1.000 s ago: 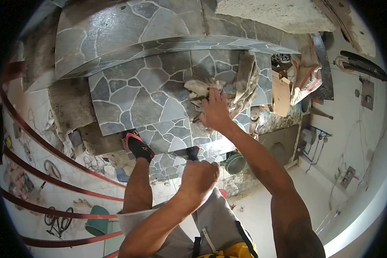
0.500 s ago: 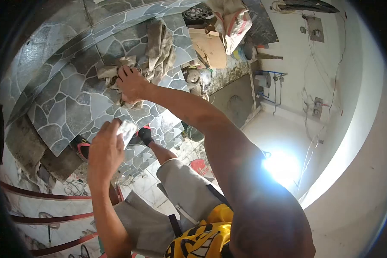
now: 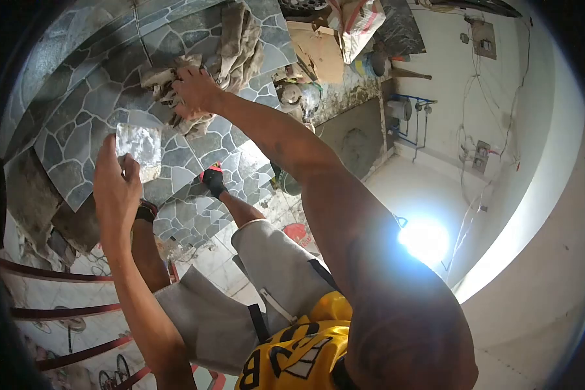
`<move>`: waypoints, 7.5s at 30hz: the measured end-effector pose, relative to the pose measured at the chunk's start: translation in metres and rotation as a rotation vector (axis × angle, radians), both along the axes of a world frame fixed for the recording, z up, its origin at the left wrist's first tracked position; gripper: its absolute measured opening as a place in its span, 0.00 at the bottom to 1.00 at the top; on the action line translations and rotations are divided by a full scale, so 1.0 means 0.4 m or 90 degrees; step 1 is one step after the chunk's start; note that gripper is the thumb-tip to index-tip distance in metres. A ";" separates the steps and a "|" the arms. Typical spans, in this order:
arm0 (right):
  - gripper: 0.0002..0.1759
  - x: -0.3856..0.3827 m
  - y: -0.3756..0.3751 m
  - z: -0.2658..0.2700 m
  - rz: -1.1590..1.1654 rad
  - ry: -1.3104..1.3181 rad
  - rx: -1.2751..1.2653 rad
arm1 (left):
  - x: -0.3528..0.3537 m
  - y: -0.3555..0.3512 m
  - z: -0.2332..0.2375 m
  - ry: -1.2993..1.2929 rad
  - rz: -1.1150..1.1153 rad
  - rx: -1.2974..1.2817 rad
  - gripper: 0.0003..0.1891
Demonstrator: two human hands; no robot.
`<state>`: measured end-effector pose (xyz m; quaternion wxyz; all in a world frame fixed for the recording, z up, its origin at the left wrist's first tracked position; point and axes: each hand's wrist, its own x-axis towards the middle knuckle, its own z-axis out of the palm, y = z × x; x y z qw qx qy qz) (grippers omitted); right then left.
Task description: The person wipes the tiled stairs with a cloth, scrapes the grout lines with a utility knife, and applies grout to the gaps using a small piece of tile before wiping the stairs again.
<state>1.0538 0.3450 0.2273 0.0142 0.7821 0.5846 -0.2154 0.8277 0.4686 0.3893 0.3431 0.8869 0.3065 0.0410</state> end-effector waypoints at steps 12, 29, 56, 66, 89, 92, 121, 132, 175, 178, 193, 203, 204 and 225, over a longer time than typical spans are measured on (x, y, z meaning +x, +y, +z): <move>0.31 -0.119 -0.038 -0.013 -0.119 -0.050 0.087 | -0.038 0.011 0.011 0.091 -0.020 -0.029 0.21; 0.21 0.094 0.297 -0.051 0.002 -0.169 -0.130 | -0.038 0.038 0.016 0.184 -0.046 -0.105 0.22; 0.21 -0.089 0.162 0.116 -0.176 0.421 0.333 | -0.040 0.122 -0.065 0.116 0.171 -0.129 0.27; 0.15 -0.129 0.165 0.267 -0.244 0.737 0.283 | 0.027 0.076 -0.019 0.033 0.249 -0.203 0.26; 0.18 0.041 0.149 0.124 -0.476 0.942 0.085 | 0.028 0.019 0.002 -0.215 0.017 -0.103 0.20; 0.17 0.088 0.138 0.074 -0.580 0.862 0.153 | 0.019 -0.030 0.072 -0.199 0.031 -0.286 0.21; 0.05 0.189 0.004 -0.069 -0.701 0.963 0.035 | 0.062 -0.213 0.377 -0.624 -0.323 -0.878 0.27; 0.20 0.323 -0.121 0.034 -0.786 0.720 0.158 | -0.035 -0.153 0.189 -0.469 -0.414 -0.663 0.16; 0.11 -0.246 -0.765 0.329 -1.106 0.670 0.046 | 0.096 -0.062 -0.380 0.111 -0.453 0.140 0.35; 0.11 -0.238 -0.760 0.379 -1.061 0.651 0.022 | 0.059 -0.030 -0.369 0.111 -0.477 0.144 0.32; 0.08 -0.403 -1.051 0.349 -1.240 0.578 0.033 | 0.852 -0.170 -0.512 -0.263 -0.072 -0.017 0.14; 0.14 -0.579 -1.177 0.419 -1.363 0.556 0.000 | 0.867 -0.404 -0.413 -0.058 -0.702 0.071 0.26; 0.13 -0.575 -1.172 0.444 -1.349 0.556 0.006 | 0.876 -0.377 -0.451 -0.189 -0.651 0.236 0.26; 0.12 -0.606 -1.206 0.441 -1.364 0.594 0.099 | 0.735 -0.423 -0.459 -0.040 -0.521 0.348 0.28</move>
